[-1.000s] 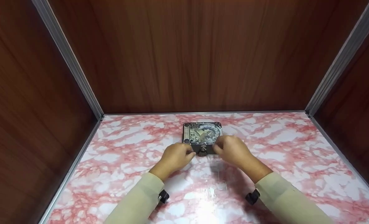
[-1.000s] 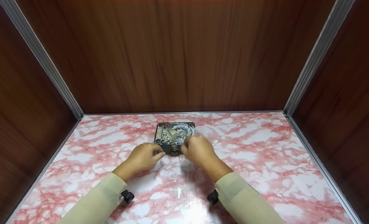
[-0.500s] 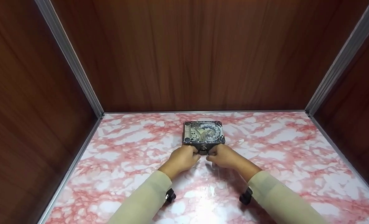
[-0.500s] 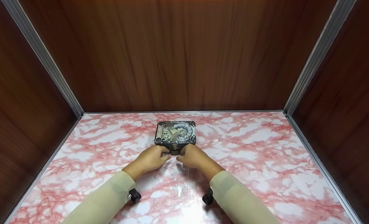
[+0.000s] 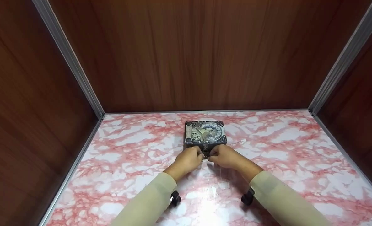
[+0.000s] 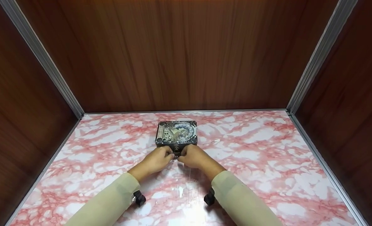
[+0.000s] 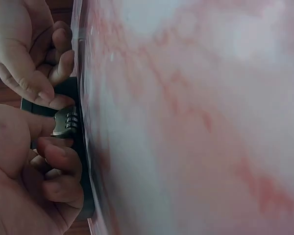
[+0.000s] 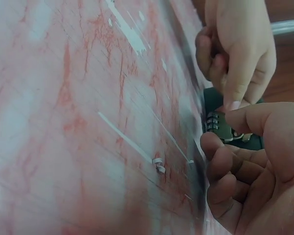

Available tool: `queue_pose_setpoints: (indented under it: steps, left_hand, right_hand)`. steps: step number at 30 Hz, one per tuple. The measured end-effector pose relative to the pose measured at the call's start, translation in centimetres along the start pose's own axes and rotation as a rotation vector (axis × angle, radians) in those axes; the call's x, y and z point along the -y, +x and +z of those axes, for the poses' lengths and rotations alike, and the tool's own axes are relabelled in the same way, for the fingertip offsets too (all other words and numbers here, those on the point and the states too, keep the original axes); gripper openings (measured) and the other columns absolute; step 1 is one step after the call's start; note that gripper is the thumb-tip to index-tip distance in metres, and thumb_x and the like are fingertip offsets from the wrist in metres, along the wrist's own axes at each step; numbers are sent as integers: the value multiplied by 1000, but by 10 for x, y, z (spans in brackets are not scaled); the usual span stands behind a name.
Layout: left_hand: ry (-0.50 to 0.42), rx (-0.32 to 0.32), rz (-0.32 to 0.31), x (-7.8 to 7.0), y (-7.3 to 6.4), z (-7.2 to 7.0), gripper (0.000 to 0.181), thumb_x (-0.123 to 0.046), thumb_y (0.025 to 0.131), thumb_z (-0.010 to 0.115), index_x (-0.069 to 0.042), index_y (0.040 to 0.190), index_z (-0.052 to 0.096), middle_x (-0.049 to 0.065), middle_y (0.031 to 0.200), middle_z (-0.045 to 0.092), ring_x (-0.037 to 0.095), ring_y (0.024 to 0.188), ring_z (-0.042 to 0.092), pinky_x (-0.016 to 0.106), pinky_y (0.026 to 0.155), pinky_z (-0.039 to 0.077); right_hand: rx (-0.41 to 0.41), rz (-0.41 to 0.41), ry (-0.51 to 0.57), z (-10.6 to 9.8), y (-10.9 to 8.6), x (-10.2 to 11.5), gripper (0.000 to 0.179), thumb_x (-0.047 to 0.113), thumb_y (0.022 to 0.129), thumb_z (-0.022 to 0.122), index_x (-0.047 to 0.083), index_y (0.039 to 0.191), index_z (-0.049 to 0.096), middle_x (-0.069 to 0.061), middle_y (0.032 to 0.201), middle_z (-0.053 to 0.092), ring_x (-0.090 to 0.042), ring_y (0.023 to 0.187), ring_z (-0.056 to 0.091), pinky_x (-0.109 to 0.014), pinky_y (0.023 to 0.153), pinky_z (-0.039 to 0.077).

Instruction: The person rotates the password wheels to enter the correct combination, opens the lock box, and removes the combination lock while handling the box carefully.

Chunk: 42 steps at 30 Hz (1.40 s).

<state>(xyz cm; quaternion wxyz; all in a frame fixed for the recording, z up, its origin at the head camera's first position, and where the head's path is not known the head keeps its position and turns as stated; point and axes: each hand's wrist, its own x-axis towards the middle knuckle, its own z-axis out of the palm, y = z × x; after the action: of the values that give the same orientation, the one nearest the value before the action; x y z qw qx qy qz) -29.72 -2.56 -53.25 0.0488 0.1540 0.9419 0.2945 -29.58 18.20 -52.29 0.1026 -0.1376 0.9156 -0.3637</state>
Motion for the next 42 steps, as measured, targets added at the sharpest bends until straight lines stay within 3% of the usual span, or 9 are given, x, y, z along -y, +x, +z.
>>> queue_pose_setpoints:
  steps: [7, 10, 15, 18, 21, 26, 33, 37, 42]
  left_hand:
    - [-76, 32, -43, -3, 2, 0, 25, -30, 115, 62, -13, 101, 73, 3, 91, 74, 13, 54, 59, 37, 72, 60]
    - [-135, 51, -69, -3, 3, 0, 25, -29, 116, 61, -12, 102, 73, 3, 90, 72, 12, 51, 57, 33, 65, 58]
    - [-259, 42, -30, 13, 18, 13, 29, -22, 114, 59, -13, 88, 67, 2, 76, 65, 14, 58, 59, 33, 64, 57]
    - [-359, 59, -31, 14, 21, 14, 35, -19, 112, 57, -16, 77, 59, -3, 63, 56, 13, 49, 54, 29, 50, 49]
    - [-480, 95, -99, 3, 14, 6, 35, -18, 112, 57, -12, 77, 58, -4, 58, 51, 11, 46, 49, 25, 42, 40]
    - [-673, 145, -220, -8, 7, 3, 30, -20, 114, 54, -6, 88, 61, -4, 60, 52, 11, 45, 51, 22, 39, 36]
    - [-786, 188, -232, -9, 7, 2, 31, -22, 116, 50, -2, 94, 62, -4, 59, 53, 9, 44, 53, 20, 38, 39]
    - [-679, 162, -161, -7, 5, -3, 37, -24, 119, 51, 6, 105, 67, 2, 63, 60, 12, 46, 57, 24, 40, 46]
    - [-205, 9, 89, -4, 1, -18, 28, -25, 116, 60, -5, 111, 79, 9, 91, 81, 19, 76, 74, 36, 71, 63]
  right_hand:
    - [43, -11, 0, -3, -2, 0, 24, 18, 98, 80, -3, 110, 78, -12, 82, 82, -21, 68, 78, -22, 58, 56]
    - [11, -64, -89, -5, -4, 2, 22, 18, 95, 85, 0, 107, 80, -7, 80, 82, -16, 69, 75, -26, 64, 60]
    - [-155, -219, -355, -9, -10, 9, 18, 15, 87, 90, 9, 101, 81, 2, 78, 76, -15, 73, 68, -40, 70, 63]
    - [-248, -364, -478, -9, -11, 11, 20, 15, 84, 96, 12, 97, 80, 1, 85, 74, -21, 81, 70, -45, 71, 63]
    - [-304, -487, -540, -8, -10, 10, 29, 19, 80, 103, 14, 97, 81, -3, 103, 72, -27, 99, 69, -53, 93, 66]
    - [-340, -551, -557, -6, -4, 5, 33, 23, 79, 104, 15, 102, 82, -11, 141, 72, -38, 134, 65, -78, 123, 47]
    - [-356, -571, -491, -6, -1, -2, 25, 15, 82, 101, 14, 100, 83, -14, 153, 72, -41, 144, 65, -80, 126, 44]
    - [-360, -548, -436, -7, 0, -3, 20, 14, 88, 97, 13, 103, 84, -12, 152, 73, -40, 146, 66, -79, 129, 41]
    - [-366, -532, -394, -10, 3, -2, 14, 14, 91, 92, 12, 102, 84, -11, 150, 76, -39, 144, 67, -70, 130, 45]
